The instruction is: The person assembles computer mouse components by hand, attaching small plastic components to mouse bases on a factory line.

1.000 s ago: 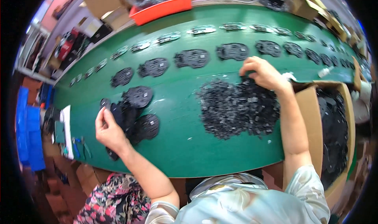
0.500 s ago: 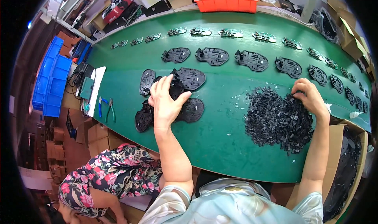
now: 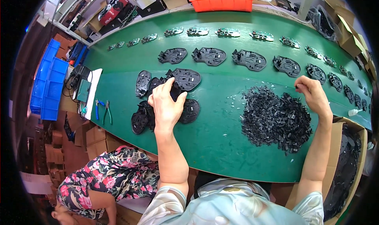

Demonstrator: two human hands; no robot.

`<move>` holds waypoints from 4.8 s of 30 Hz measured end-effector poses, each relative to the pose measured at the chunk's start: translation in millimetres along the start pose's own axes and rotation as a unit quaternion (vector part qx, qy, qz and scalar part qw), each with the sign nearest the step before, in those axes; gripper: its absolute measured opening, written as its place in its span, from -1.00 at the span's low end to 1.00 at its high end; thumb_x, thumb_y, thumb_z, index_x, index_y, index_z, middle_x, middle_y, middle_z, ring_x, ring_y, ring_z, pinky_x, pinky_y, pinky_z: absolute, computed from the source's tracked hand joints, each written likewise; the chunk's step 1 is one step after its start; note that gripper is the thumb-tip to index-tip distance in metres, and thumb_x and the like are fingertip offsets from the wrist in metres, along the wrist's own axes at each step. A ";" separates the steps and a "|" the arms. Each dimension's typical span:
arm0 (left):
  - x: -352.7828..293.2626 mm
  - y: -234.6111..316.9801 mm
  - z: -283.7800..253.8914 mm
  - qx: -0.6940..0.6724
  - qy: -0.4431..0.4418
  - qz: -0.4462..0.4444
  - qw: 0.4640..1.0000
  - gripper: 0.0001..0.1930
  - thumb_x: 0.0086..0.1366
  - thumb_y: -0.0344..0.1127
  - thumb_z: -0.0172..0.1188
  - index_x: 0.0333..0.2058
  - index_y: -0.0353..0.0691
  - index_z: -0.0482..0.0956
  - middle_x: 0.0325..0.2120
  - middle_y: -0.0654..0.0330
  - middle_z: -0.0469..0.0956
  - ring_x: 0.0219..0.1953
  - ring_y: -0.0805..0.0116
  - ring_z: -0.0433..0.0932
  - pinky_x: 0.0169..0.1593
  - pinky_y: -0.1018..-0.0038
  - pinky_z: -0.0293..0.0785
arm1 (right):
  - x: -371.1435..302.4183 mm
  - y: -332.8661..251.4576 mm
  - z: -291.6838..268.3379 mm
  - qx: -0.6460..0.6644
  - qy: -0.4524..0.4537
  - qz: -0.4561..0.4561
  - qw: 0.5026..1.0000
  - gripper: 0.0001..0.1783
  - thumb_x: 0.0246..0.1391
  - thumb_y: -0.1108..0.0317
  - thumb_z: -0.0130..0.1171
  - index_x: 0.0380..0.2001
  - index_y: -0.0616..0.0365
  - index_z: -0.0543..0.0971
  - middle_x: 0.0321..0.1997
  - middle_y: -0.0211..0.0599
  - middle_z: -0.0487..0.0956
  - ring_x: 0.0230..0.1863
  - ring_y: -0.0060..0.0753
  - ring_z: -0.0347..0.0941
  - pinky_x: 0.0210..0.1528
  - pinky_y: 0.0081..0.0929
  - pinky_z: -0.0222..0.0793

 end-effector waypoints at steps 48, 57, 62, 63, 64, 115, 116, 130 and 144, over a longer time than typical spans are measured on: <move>-10.8 27.1 30.4 -0.036 -0.050 -0.011 0.998 -0.67 0.10 -0.14 0.34 -0.27 -0.29 0.63 -0.33 0.03 0.48 -0.36 0.04 0.52 -0.27 0.24 0.44 | -0.8 -32.9 9.5 0.228 -0.006 -0.002 0.974 -0.92 0.19 0.46 0.10 -0.31 0.27 0.52 -0.40 -0.44 0.56 -0.32 -0.64 0.52 -0.25 -0.67 0.47; -9.1 26.4 27.0 -0.023 -0.051 0.050 0.997 -0.69 0.01 -0.24 0.39 -0.27 -0.27 0.64 -0.24 0.08 0.51 -0.14 0.09 0.45 -0.04 0.25 0.38 | -1.5 -31.8 6.6 0.228 0.004 -0.011 0.974 -0.92 0.20 0.45 0.10 -0.32 0.25 0.49 -0.41 -0.45 0.54 -0.32 -0.66 0.49 -0.24 -0.67 0.43; -9.4 32.0 29.7 -0.011 -0.022 0.078 0.997 -0.70 -0.01 -0.31 0.40 -0.27 -0.28 0.64 -0.27 0.07 0.53 -0.17 0.09 0.47 -0.08 0.27 0.42 | -1.2 -29.4 3.9 0.223 0.010 -0.017 0.975 -0.91 0.21 0.43 0.10 -0.32 0.24 0.47 -0.40 -0.46 0.52 -0.33 -0.67 0.45 -0.24 -0.68 0.38; -9.9 33.0 28.3 -0.019 -0.014 0.075 0.997 -0.72 -0.01 -0.33 0.40 -0.30 -0.29 0.64 -0.29 0.08 0.53 -0.18 0.10 0.47 -0.09 0.27 0.43 | -1.5 -29.5 3.4 0.219 0.011 -0.017 0.976 -0.91 0.20 0.43 0.10 -0.31 0.24 0.47 -0.40 -0.46 0.52 -0.33 -0.67 0.45 -0.24 -0.68 0.37; -10.2 33.8 26.8 -0.028 -0.006 0.073 0.997 -0.75 -0.02 -0.35 0.40 -0.33 -0.30 0.64 -0.30 0.08 0.53 -0.19 0.10 0.48 -0.10 0.28 0.43 | -1.7 -30.0 3.0 0.215 0.013 -0.017 0.976 -0.91 0.20 0.43 0.10 -0.31 0.23 0.47 -0.40 -0.46 0.51 -0.34 -0.67 0.45 -0.24 -0.68 0.37; 75.7 12.7 14.0 -0.219 0.060 0.063 0.972 -0.81 0.12 -0.23 0.19 -0.49 -0.22 0.64 -0.45 0.06 0.61 -0.34 0.06 0.57 -0.19 0.23 0.47 | -0.1 -73.1 27.1 0.131 0.079 -0.081 0.985 -0.93 -0.02 0.57 0.19 -0.43 0.31 0.51 -0.15 -0.22 0.52 -0.22 -0.52 0.41 -0.09 -0.57 0.33; 57.0 40.1 11.6 -0.215 -0.027 0.040 0.975 -0.87 0.11 -0.33 0.27 -0.45 -0.27 0.64 -0.43 0.06 0.63 -0.31 0.15 0.61 -0.17 0.35 0.50 | 3.3 -78.0 29.0 0.119 0.070 -0.077 0.987 -0.92 -0.03 0.56 0.20 -0.42 0.30 0.52 -0.12 -0.20 0.52 -0.16 -0.45 0.44 -0.04 -0.51 0.33; -21.9 70.8 64.0 -0.222 0.102 0.214 0.946 -0.89 0.05 -0.41 0.28 -0.47 -0.18 0.49 -0.48 0.24 0.47 -0.35 0.26 0.47 -0.14 0.28 0.27 | 218.4 -215.6 216.2 -0.045 -0.054 -0.153 0.986 -0.87 -0.13 0.25 0.29 -0.48 -0.01 0.71 -0.21 -0.13 0.58 -0.01 -0.08 0.43 0.09 -0.23 0.32; -31.1 75.0 76.9 -0.138 0.039 0.227 0.963 -0.81 0.09 -0.36 0.13 -0.27 -0.14 0.53 -0.37 0.17 0.44 -0.30 0.22 0.40 -0.06 0.29 0.29 | 322.6 -235.2 331.2 -0.135 -0.081 -0.014 0.987 -0.56 -0.09 0.32 0.12 -0.08 0.26 0.54 0.07 -0.02 0.50 0.25 0.05 0.20 0.24 -0.07 0.13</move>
Point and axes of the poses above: each hand's wrist, its own x-axis towards the middle knuckle, its own z-axis out of the palm, y = z × x, the point moved 3 cm from there along x, towards the middle knuckle
